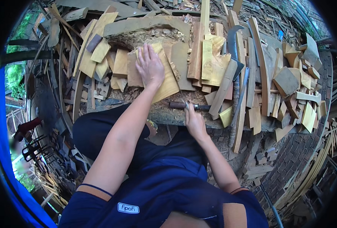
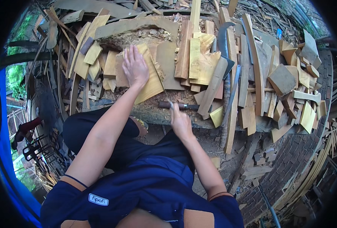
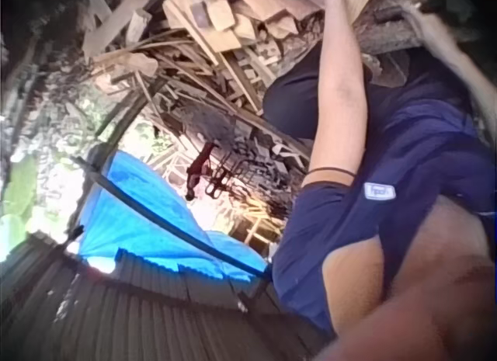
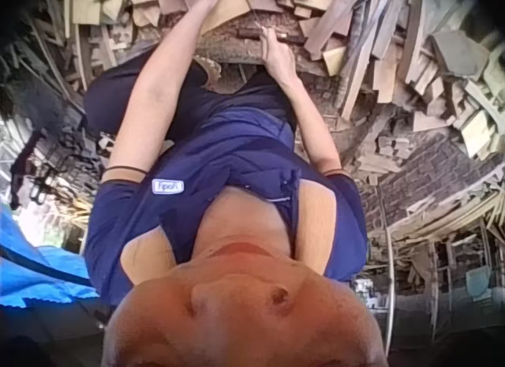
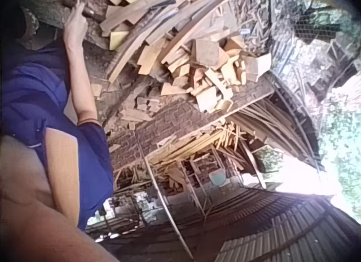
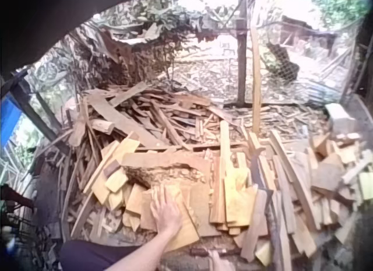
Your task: Sorting and carving small pieces of wood in a workshop.
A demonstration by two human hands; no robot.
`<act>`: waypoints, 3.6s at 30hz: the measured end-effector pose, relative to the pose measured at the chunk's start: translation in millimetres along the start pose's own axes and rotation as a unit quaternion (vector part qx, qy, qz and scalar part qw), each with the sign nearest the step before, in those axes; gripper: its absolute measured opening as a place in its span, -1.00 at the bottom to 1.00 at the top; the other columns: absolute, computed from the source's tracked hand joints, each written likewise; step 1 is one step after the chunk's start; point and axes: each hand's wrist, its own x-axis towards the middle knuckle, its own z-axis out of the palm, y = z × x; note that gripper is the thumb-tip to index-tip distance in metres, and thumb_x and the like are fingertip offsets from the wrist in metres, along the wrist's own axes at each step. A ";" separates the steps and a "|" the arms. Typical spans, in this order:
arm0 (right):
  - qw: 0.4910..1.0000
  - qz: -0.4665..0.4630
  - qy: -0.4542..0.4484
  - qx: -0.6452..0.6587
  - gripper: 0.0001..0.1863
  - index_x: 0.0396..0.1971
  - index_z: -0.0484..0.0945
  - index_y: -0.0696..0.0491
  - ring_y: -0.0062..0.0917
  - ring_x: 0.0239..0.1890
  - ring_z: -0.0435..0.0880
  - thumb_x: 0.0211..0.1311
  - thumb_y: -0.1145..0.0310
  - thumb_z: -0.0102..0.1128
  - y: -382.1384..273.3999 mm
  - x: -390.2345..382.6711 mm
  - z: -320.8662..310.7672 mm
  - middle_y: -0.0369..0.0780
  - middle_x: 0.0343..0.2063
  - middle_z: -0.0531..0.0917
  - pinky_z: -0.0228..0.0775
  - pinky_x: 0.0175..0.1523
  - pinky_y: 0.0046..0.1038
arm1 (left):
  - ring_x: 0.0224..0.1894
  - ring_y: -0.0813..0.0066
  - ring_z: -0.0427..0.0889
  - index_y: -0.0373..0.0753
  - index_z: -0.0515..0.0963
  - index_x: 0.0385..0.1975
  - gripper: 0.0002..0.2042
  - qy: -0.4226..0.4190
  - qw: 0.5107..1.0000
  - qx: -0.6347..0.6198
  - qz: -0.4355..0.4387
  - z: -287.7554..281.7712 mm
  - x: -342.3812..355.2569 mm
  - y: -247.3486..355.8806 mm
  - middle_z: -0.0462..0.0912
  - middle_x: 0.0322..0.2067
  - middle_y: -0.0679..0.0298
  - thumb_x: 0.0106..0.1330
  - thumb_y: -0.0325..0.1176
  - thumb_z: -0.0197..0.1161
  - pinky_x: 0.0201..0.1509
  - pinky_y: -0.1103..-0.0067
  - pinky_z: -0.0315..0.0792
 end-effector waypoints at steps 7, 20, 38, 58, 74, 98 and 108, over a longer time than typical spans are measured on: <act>0.995 -0.067 0.074 0.007 -0.82 -0.16 0.34 0.07 0.10 -0.49 0.61 0.45 0.28 -0.07 -2.5 30.8 9.8 0.12 -0.62 0.59 0.42 -0.41 0.08 | 0.49 0.25 0.02 -0.19 0.18 0.39 -0.50 0.012 1.000 0.000 0.010 0.0 2.1 1.2 0.14 0.43 0.27 0.48 -0.23 -0.11 0.44 0.21 0.02; 0.991 -0.095 0.082 0.036 -0.81 -0.14 0.37 0.11 0.10 -0.46 0.62 0.44 0.30 -0.04 -14.9 27.1 -2.9 0.15 -0.58 0.58 0.40 -0.37 0.09 | 0.49 0.28 0.00 -0.15 0.20 0.39 -0.49 0.002 1.000 -0.005 -0.008 1.9 3.3 0.4 0.12 0.44 0.33 0.47 -0.19 -0.10 0.44 0.16 0.00; 1.000 -0.014 0.008 0.027 -0.78 -0.06 0.38 0.11 0.11 -0.50 0.60 0.45 0.31 -0.05 -0.3 9.6 -6.3 0.16 -0.61 0.56 0.37 -0.44 0.08 | 0.49 0.26 -0.01 -0.15 0.18 0.40 -0.49 0.001 1.000 -0.007 -0.009 1.4 1.0 1.1 0.11 0.44 0.32 0.46 -0.21 -0.09 0.44 0.15 -0.01; 0.999 -0.014 0.036 0.010 -0.76 -0.04 0.40 0.15 0.12 -0.45 0.59 0.45 0.32 -0.05 -6.2 0.6 1.6 0.16 -0.57 0.57 0.34 -0.40 0.07 | 0.49 0.26 -0.01 -0.16 0.18 0.40 -0.49 0.012 1.000 -0.027 -0.009 1.8 2.5 1.6 0.12 0.44 0.31 0.47 -0.21 -0.10 0.45 0.13 -0.02; 0.999 0.014 0.043 0.013 -0.82 -0.09 0.38 0.09 0.09 -0.51 0.61 0.43 0.34 0.00 -3.6 0.2 6.6 0.11 -0.63 0.57 0.37 -0.45 0.04 | 0.48 0.25 0.01 -0.17 0.21 0.39 -0.49 0.011 1.000 -0.009 -0.017 2.9 0.8 1.5 0.12 0.43 0.30 0.46 -0.19 -0.09 0.45 0.14 -0.02; 0.999 0.000 0.028 0.027 -0.78 -0.04 0.36 0.10 0.13 -0.45 0.59 0.48 0.29 -0.09 -7.1 9.9 2.8 0.16 -0.59 0.56 0.29 -0.43 0.07 | 0.53 0.25 -0.11 -0.17 0.14 0.42 -0.45 -0.015 0.997 -0.069 -0.044 0.9 5.2 1.6 0.04 0.47 0.29 0.43 -0.21 -0.09 0.50 0.04 -0.24; 0.997 -0.043 0.052 0.039 -0.79 -0.10 0.34 0.15 0.12 -0.48 0.58 0.51 0.30 -0.13 -15.9 19.9 3.7 0.18 -0.59 0.52 0.28 -0.48 -0.03 | 0.50 0.24 -0.02 -0.18 0.17 0.39 -0.47 0.019 0.998 -0.056 -0.037 5.0 3.9 1.1 0.10 0.44 0.26 0.45 -0.18 -0.11 0.49 0.10 -0.16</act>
